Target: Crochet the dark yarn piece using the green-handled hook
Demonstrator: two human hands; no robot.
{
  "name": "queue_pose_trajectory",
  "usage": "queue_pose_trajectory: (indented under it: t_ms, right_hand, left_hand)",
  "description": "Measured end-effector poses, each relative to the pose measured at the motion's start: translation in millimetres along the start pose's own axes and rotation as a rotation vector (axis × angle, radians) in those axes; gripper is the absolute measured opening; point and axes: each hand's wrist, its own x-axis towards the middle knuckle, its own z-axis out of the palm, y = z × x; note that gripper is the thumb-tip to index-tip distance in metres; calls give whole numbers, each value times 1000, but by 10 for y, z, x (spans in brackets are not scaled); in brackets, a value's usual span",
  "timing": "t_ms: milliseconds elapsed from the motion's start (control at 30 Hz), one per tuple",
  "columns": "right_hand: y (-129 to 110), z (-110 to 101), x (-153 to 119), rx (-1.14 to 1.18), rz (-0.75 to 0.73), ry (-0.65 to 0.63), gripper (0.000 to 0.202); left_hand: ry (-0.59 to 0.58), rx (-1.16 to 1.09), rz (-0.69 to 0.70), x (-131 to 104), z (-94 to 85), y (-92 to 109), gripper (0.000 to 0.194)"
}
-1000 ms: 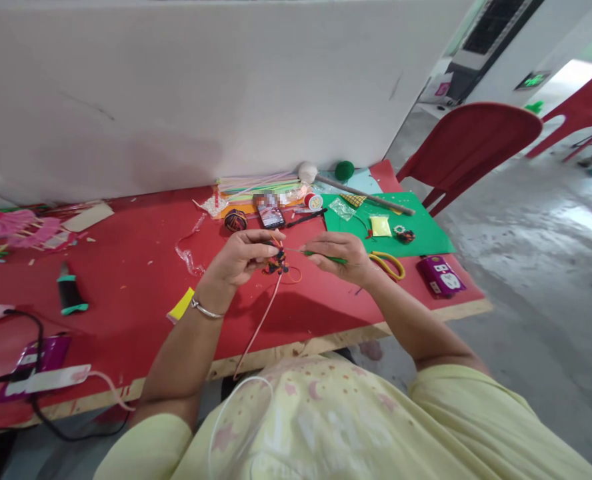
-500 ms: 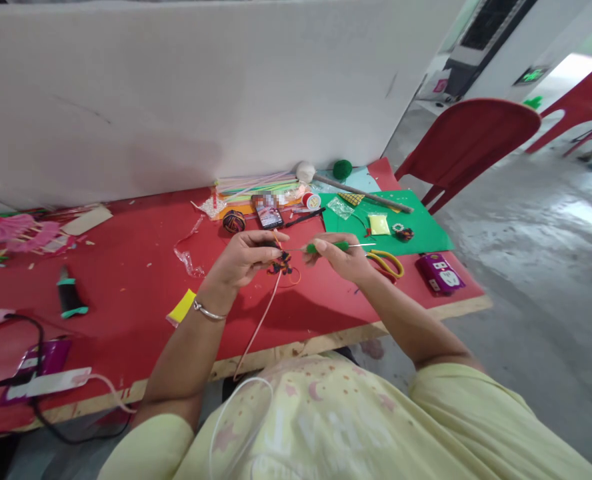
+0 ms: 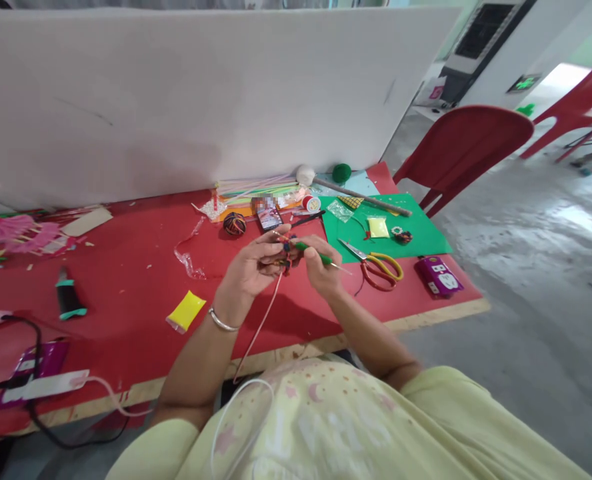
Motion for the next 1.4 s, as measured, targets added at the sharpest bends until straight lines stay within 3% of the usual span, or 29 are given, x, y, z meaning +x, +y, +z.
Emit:
queue_pose_trajectory:
  t_ms: [100, 167, 300, 567, 667, 767, 833, 933, 1000, 1067, 1133, 1200, 1267, 1333, 1400]
  right_hand:
    - [-37, -229, 164, -11, -112, -270, 25]
    - [-91, -360, 265, -49, -213, -366, 23]
    - [-204, -481, 363, -167, -352, -432, 26]
    - [-294, -604, 431, -197, -428, -522, 23]
    - [-334, -675, 495, -104, -293, -586, 17]
    - [-306, -632, 465, 92, 4, -598, 19]
    - [-241, -504, 365, 281, 249, -523, 30]
    - [-149, -227, 162, 501, 551, -295, 43]
    - [-137, -58, 51, 475, 554, -79, 42]
    - [-165, 66, -19, 314, 442, 65, 36]
    - [-196, 151, -49, 176, 323, 139, 32]
    - [-191, 207, -45, 193, 290, 192, 33]
    - [-133, 227, -7, 360, 385, 210, 41]
    - [-39, 191, 71, 548, 556, 102, 50]
    - [53, 89, 186, 624, 677, -132, 54]
  left_hand:
    - [-36, 60, -41, -56, -133, 150, 51]
    - [-37, 109, -35, -83, -181, 199, 52]
    - [-31, 163, 0, -95, -188, 214, 52]
    - [-77, 282, 4, -76, -265, 284, 46]
    - [-106, 331, -32, -79, -271, 328, 41]
    - [-130, 361, -34, -72, -211, 293, 39]
    - [-115, 362, 36, -47, -147, 200, 41]
    - [-7, 389, 272, 7, -53, -8, 49]
    - [152, 495, 481, 30, -4, -143, 48]
    - [288, 615, 634, 34, 32, -239, 47]
    - [339, 585, 677, 29, 51, -280, 49]
    - [288, 387, 550, 28, 47, -261, 49]
    - [169, 181, 302, 32, 18, -194, 46]
    - [48, 103, 103, 29, -28, -107, 45]
    - [-11, 131, 32, 12, -74, -35, 45]
